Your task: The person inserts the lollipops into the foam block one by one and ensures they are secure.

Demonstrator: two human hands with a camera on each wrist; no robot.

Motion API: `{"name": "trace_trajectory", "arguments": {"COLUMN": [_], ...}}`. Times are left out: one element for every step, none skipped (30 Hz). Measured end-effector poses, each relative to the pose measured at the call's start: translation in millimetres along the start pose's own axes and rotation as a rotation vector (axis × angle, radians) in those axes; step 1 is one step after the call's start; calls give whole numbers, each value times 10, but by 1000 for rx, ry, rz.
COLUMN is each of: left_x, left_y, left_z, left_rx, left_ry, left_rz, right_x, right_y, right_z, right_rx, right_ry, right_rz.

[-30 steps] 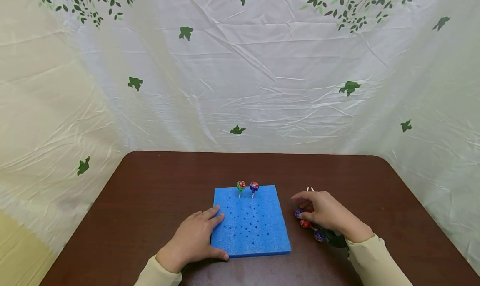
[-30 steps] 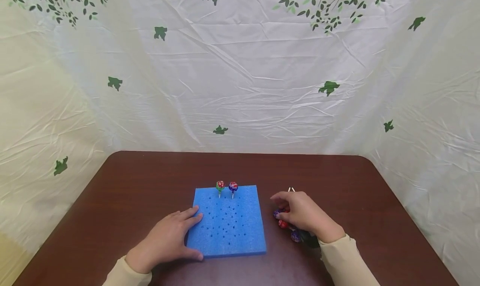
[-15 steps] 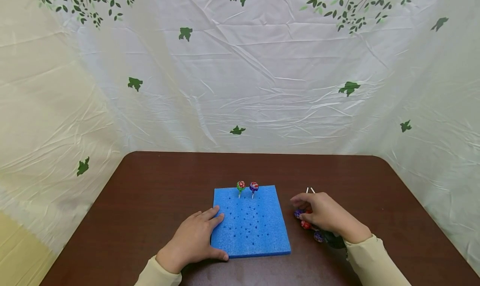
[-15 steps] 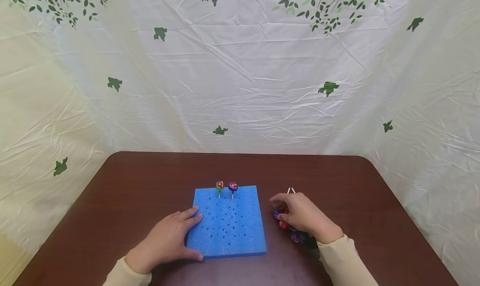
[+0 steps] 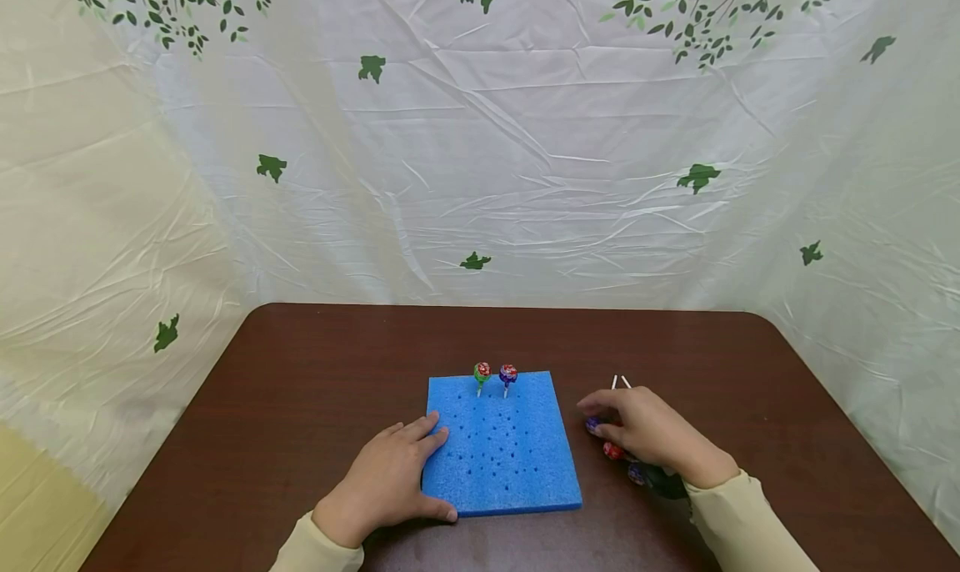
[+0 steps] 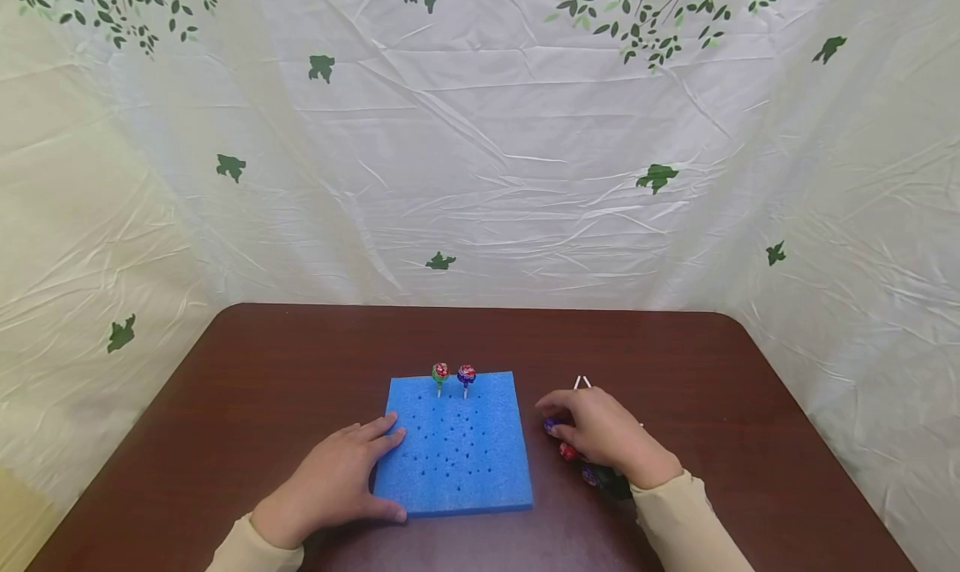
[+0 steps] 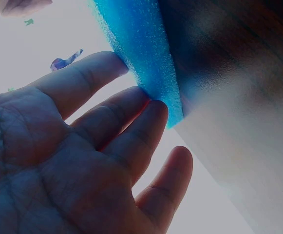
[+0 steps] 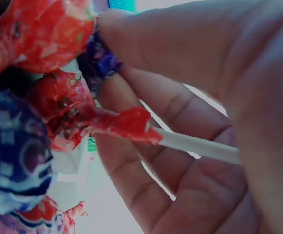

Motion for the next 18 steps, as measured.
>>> {"name": "trace_trajectory", "arguments": {"left_x": [-2, -3, -4, -6, -8, -10, -11, -13, -13, -14, -13, -12, -11, -11, -10, -10, -10, -11], "left_y": [0, -1, 0, -1, -2, -3, -4, -5, -6, -7, -7, -7, -6, -6, -6, -7, -7, -7], "left_z": [1, 1, 2, 3, 5, 6, 6, 7, 7, 6, 5, 4, 4, 3, 2, 1, 0, 0], "left_rx": [0, 0, -2, -2, -2, -2, -1, -1, -2, -1, -2, -2, -2, -4, -4, -3, -3, -3], "left_ry": [0, 0, 2, 2, 2, 2, 0, 0, 1, -1, 1, 1, 2, 4, 4, 3, 3, 2], "left_rz": [1, 2, 6, 7, 7, 8, 5, 5, 7, 3, 5, 4, 7, 9, 9, 6, 6, 4], "right_x": [3, 7, 11, 13, 13, 13, 11, 7, 3, -1, -5, -8, -11, -13, -16, -17, -16, -18], "right_y": [-4, -6, -7, -8, -11, -11, -9, -7, -6, -2, -1, 3, 6, 10, 15, 18, 14, 18], "right_z": [0, 0, 0, -1, -1, -1, -2, -2, -2, -2, -1, 0, 1, 3, 6, 8, 10, 12], "right_rx": [1, -1, -3, -7, -7, -10, -14, -18, -22, -31, -35, -42, -46, -54, -61, -67, -59, -63], "right_ry": [6, 12, 17, 22, 23, 22, 20, 17, 13, 9, 5, 1, 0, 0, 2, 5, 8, 11], "right_rz": [-5, -9, -12, -15, -18, -17, -16, -14, -12, -9, -5, 0, 2, 3, 0, -3, -7, -12]}}
Point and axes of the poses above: each hand's wrist, its own z-axis towards the middle knuckle, its own x-axis out of the back of the hand, y = z × x, the point moved 7 cm from there along z, towards the middle knuckle, and after that the axes turned 14 degrees about -y, right-handed, at the moved point
